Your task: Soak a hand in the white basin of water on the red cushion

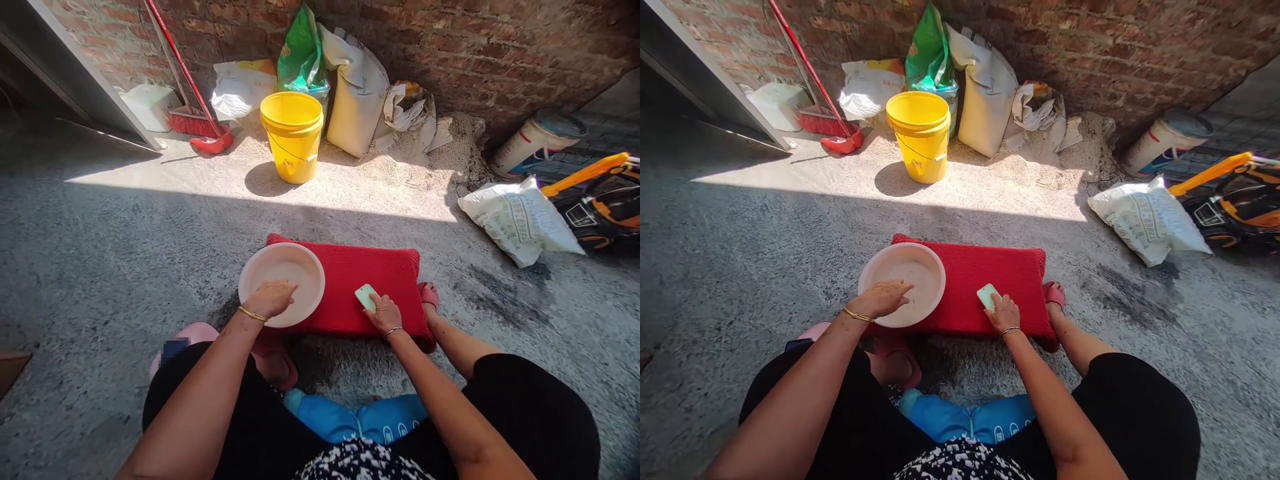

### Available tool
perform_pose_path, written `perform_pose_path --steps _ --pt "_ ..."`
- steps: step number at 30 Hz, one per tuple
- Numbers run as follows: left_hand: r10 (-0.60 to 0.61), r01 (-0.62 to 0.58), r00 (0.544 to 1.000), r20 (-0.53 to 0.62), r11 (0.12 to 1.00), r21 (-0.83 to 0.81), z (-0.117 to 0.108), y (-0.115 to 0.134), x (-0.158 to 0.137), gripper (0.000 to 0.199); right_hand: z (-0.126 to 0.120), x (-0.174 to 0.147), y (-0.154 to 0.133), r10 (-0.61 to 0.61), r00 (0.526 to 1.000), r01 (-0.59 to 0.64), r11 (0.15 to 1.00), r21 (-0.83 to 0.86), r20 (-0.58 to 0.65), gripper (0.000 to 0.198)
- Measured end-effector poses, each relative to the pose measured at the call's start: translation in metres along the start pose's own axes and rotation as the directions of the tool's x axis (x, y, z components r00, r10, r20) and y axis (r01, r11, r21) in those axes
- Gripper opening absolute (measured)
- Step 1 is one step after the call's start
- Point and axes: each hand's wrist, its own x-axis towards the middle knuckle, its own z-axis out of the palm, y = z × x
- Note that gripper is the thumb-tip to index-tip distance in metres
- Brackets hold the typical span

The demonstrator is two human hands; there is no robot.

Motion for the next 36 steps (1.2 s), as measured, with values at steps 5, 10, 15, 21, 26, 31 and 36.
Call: perform_pose_path --steps 5,10,15,21,26,31,36 --pt "-0.003 0.003 1.000 0.008 1.000 -0.003 0.002 -0.003 0.002 0.040 0.000 -0.004 -0.080 -0.227 0.974 0.227 0.974 0.005 0.025 0.055" --pt "-0.011 0.011 1.000 -0.008 1.000 -0.011 0.000 -0.003 -0.001 0.039 0.003 0.003 -0.017 -0.077 0.995 0.081 0.994 -0.067 0.066 0.057" --pt "-0.013 0.013 0.999 -0.040 1.000 -0.017 -0.002 -0.001 -0.007 0.038 -0.004 -0.001 0.110 0.364 0.924 -0.353 0.930 -0.103 0.119 0.056" --pt "-0.012 0.011 0.999 -0.037 1.000 -0.026 -0.002 -0.001 -0.008 0.038 -0.016 -0.002 0.097 0.355 0.933 -0.351 0.934 -0.070 0.056 0.059" --pt "-0.031 0.031 0.999 -0.008 0.999 -0.036 0.001 -0.003 -0.001 0.040 -0.005 0.010 -0.014 -0.026 1.000 0.025 0.999 -0.048 -0.014 0.057" --pt "-0.072 0.074 0.996 0.053 0.996 -0.046 0.003 -0.004 0.005 0.041 0.000 0.022 -0.018 -0.096 0.994 0.098 0.993 -0.058 0.042 0.056" --pt "-0.056 0.057 0.998 0.027 0.998 -0.025 0.002 -0.001 0.006 0.042 -0.008 0.016 0.097 0.220 0.971 -0.206 0.970 -0.128 0.098 0.054"
